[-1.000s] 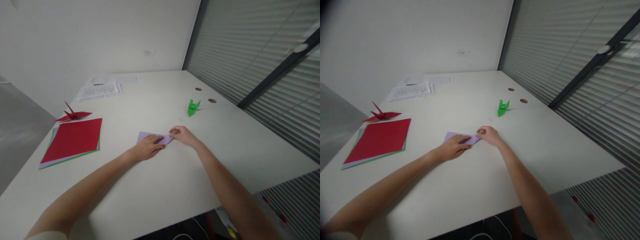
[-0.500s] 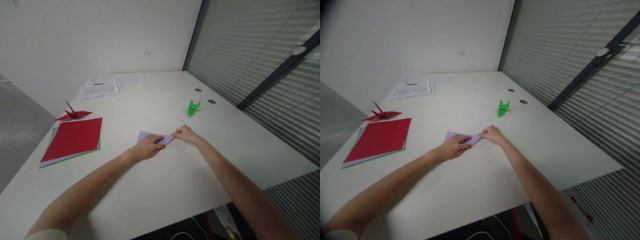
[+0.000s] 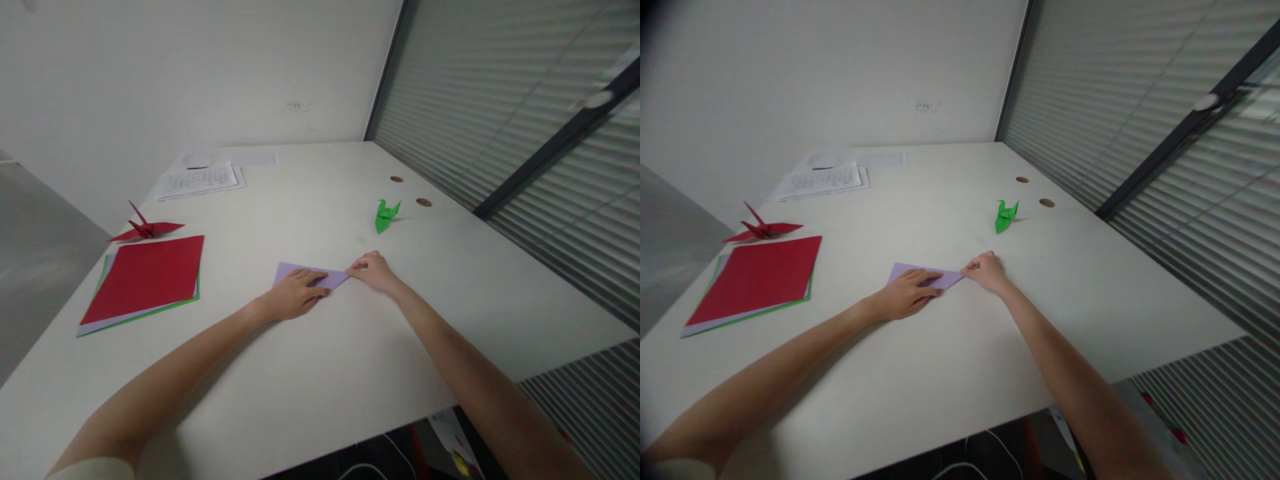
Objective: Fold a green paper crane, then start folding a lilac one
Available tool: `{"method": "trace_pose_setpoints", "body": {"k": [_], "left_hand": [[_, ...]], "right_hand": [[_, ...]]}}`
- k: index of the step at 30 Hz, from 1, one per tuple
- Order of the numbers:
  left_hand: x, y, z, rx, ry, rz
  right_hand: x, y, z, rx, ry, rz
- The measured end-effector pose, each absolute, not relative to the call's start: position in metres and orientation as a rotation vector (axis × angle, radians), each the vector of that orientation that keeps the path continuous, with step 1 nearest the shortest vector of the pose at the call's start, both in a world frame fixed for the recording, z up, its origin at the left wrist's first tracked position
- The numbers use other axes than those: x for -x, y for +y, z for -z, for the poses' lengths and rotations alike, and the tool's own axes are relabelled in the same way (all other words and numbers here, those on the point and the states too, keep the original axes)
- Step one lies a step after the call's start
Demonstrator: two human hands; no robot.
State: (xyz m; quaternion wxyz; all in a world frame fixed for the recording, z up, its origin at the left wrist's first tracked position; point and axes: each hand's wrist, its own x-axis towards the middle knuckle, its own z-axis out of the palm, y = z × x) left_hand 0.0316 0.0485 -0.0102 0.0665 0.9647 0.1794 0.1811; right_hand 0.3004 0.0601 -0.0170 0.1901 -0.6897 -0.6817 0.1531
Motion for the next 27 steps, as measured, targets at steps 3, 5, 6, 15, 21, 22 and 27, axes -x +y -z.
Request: {"method": "trace_pose_setpoints", "body": {"k": [3, 5, 6, 15, 21, 22, 27], "left_hand": [[-0.031, 0.049, 0.011, -2.893, 0.555, -0.539], [-0.031, 0.049, 0.011, -2.887, 0.553, -0.542], [-0.031, 0.049, 0.011, -2.887, 0.551, -0.543], [-0.031, 0.05, 0.013, -2.876, 0.552, -0.542], [-0.031, 0.05, 0.013, -2.886, 0.553, -0.543], [-0.031, 0.049, 0.013, -2.885, 0.553, -0.539], [-0.03, 0.049, 0.012, -2.877, 0.551, -0.538]], "right_hand": [[-0.301, 0.06, 0.018, 1.926, -1.917, -0.446], [-0.301, 0.061, 0.019, 1.911, -1.923, -0.446], [-0.301, 0.061, 0.019, 1.906, -1.921, -0.446], [-0.299, 0.052, 0.018, 1.903, -1.882, -0.409], [-0.299, 0.049, 0.023, 1.858, -1.914, -0.295], [-0.299, 0.049, 0.024, 1.857, -1.915, -0.288], [-0.299, 0.048, 0.024, 1.854, -1.918, -0.277]]}}
